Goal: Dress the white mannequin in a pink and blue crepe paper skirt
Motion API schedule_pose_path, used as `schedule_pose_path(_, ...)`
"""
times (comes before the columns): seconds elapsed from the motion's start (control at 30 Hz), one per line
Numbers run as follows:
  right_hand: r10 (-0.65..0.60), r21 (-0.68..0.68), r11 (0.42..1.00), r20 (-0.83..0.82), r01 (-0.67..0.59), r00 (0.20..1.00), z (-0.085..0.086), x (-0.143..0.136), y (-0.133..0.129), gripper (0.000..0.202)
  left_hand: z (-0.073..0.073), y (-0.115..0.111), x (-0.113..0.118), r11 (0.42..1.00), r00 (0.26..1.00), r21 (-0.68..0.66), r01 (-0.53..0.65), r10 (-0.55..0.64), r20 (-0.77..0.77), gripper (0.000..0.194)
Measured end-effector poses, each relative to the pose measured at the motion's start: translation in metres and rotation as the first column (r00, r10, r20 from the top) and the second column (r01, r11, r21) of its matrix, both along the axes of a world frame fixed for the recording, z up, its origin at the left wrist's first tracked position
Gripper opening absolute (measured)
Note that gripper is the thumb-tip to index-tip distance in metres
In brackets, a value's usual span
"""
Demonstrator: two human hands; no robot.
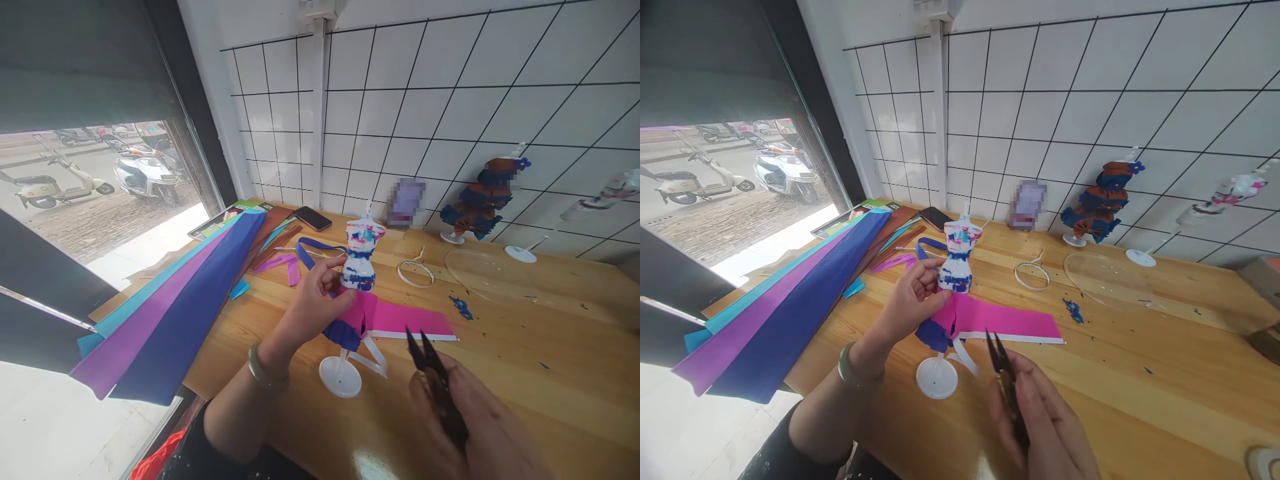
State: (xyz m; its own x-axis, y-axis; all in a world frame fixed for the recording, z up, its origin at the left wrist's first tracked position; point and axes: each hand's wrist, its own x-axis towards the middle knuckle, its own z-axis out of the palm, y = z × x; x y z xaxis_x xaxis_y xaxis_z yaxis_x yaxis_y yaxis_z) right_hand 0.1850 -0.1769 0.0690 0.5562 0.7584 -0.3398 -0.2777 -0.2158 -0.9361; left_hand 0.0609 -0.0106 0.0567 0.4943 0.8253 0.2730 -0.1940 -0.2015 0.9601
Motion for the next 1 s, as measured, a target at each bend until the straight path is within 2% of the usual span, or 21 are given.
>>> schedule_pose_path(0.03, -0.015, 0.009, 1.000, 0.059, 0.014, 0.998, -0.002, 0.007, 0.001, 0.042, 0.000, 0.000, -0.001, 1.000, 1.000, 0.001, 0.031, -0.031, 0.003, 0.046)
schedule_pose_path(0.1, 0.035, 0.007, 0.999, 0.241, -0.038, 0.970, -0.004, 0.023, 0.006, 0.038, 0.001, 0.000, -0.002, 0.995, 0.995, -0.003, 0.101, -0.101, -0.008, 0.047)
schedule_pose_path(0.17, 0.145, -0.020, 0.988, 0.446, -0.152, 0.883, -0.006, 0.040, 0.015, 0.031, 0.001, 0.000, -0.004, 0.985, 0.985, -0.010, 0.171, -0.171, -0.034, 0.049)
schedule_pose_path(0.27, 0.221, -0.049, 0.966, 0.666, -0.254, 0.712, -0.010, 0.060, 0.030, 0.025, -0.001, 0.001, -0.006, 0.965, 0.964, -0.033, 0.260, -0.261, -0.044, 0.049)
schedule_pose_path(0.37, 0.336, -0.079, 0.903, 0.743, -0.423, 0.579, -0.017, 0.071, 0.044, 0.021, -0.003, 0.003, -0.008, 0.941, 0.944, -0.084, 0.329, -0.331, -0.004, 0.049)
schedule_pose_path(0.47, 0.480, -0.132, 0.791, 0.739, -0.597, 0.473, -0.026, 0.079, 0.057, 0.023, -0.002, 0.005, -0.011, 0.914, 0.925, -0.147, 0.379, -0.377, 0.042, 0.049)
schedule_pose_path(0.53, 0.557, -0.202, 0.730, 0.729, -0.653, 0.398, -0.033, 0.086, 0.064, 0.022, 0.000, 0.006, -0.013, 0.901, 0.919, -0.182, 0.393, -0.388, 0.062, 0.049)
schedule_pose_path(0.67, 0.637, -0.382, 0.694, 0.721, -0.611, 0.273, -0.044, 0.101, 0.068, 0.030, 0.003, 0.009, -0.015, 0.907, 0.935, -0.228, 0.355, -0.348, 0.069, 0.053)
schedule_pose_path(0.77, 0.698, -0.510, 0.658, 0.690, -0.555, 0.193, -0.048, 0.106, 0.059, 0.028, 0.003, 0.010, -0.014, 0.918, 0.943, -0.222, 0.330, -0.330, 0.036, 0.053)
schedule_pose_path(0.9, 0.751, -0.626, 0.632, 0.639, -0.458, 0.164, -0.050, 0.108, 0.033, 0.022, 0.001, 0.012, -0.012, 0.939, 0.947, -0.134, 0.316, -0.322, -0.021, 0.052)
schedule_pose_path(0.93, 0.749, -0.621, 0.633, 0.642, -0.462, 0.163, -0.051, 0.110, 0.025, 0.021, 0.000, 0.012, -0.012, 0.943, 0.946, -0.102, 0.316, -0.321, -0.036, 0.052)
schedule_pose_path(1.0, 0.675, -0.561, 0.709, 0.715, -0.427, 0.181, -0.054, 0.114, 0.007, 0.021, -0.001, 0.012, -0.011, 0.952, 0.948, -0.034, 0.306, -0.307, -0.079, 0.052)
